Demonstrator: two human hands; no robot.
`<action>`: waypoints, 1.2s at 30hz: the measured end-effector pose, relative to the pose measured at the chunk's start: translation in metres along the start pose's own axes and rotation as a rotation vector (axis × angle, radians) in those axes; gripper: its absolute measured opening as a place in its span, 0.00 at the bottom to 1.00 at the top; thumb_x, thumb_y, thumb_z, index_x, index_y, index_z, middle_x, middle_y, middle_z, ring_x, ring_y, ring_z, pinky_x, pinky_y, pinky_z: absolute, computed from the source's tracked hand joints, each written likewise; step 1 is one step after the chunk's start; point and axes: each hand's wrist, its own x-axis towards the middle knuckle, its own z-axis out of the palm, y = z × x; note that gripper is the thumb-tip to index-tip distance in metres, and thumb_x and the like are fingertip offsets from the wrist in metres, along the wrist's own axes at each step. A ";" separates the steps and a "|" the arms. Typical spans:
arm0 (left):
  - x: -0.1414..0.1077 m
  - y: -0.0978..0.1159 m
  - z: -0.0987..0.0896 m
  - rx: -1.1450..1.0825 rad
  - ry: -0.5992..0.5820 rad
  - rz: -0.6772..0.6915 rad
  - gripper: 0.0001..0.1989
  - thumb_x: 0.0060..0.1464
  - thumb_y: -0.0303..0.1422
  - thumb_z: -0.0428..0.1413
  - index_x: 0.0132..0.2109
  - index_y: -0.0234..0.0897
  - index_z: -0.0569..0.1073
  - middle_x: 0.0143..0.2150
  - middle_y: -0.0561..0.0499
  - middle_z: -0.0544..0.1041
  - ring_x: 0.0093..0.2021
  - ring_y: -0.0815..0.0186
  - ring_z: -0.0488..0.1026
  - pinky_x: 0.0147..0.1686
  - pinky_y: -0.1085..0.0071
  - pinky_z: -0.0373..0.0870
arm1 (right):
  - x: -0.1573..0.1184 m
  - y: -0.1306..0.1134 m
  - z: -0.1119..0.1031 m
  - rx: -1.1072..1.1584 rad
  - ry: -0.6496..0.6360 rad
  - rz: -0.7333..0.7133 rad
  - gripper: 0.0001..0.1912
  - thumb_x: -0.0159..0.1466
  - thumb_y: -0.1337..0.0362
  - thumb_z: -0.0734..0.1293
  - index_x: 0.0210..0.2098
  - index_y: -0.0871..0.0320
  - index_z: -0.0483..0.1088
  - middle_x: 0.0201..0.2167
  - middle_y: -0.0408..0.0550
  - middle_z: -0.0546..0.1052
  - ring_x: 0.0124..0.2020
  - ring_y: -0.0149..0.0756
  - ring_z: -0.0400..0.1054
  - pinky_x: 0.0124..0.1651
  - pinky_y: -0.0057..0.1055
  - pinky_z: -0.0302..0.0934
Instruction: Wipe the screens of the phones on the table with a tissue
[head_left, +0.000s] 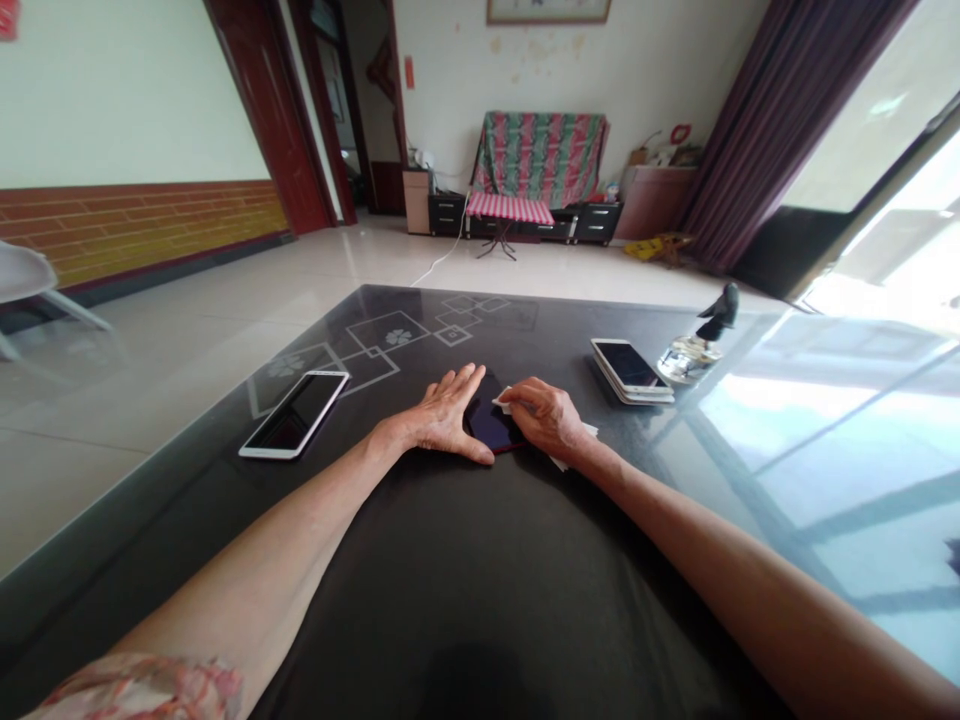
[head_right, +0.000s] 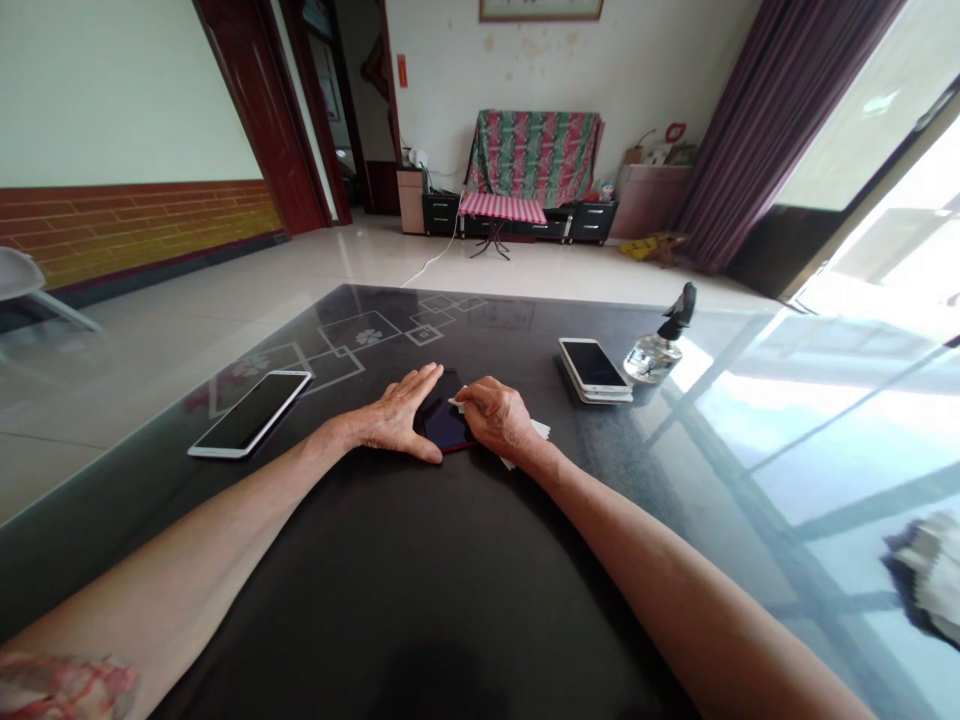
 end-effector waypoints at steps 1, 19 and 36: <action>0.000 -0.001 0.000 -0.010 0.008 0.018 0.65 0.33 0.56 0.62 0.69 0.43 0.33 0.71 0.39 0.32 0.69 0.40 0.30 0.62 0.40 0.38 | 0.000 0.000 0.001 -0.008 -0.001 -0.007 0.13 0.57 0.74 0.61 0.34 0.56 0.76 0.35 0.46 0.77 0.36 0.33 0.72 0.44 0.28 0.64; 0.006 -0.014 0.004 -0.051 0.113 -0.009 0.64 0.33 0.57 0.62 0.69 0.32 0.40 0.70 0.34 0.42 0.69 0.45 0.39 0.65 0.53 0.46 | -0.003 0.000 -0.003 -0.139 -0.121 -0.202 0.10 0.65 0.66 0.61 0.40 0.54 0.75 0.41 0.50 0.74 0.44 0.38 0.67 0.51 0.37 0.61; 0.003 -0.008 -0.001 -0.098 0.168 0.001 0.60 0.34 0.56 0.62 0.68 0.31 0.46 0.69 0.34 0.48 0.68 0.45 0.46 0.64 0.54 0.48 | 0.078 0.042 0.040 -0.287 -0.125 -0.059 0.11 0.63 0.68 0.62 0.35 0.55 0.77 0.39 0.48 0.78 0.41 0.36 0.70 0.51 0.35 0.59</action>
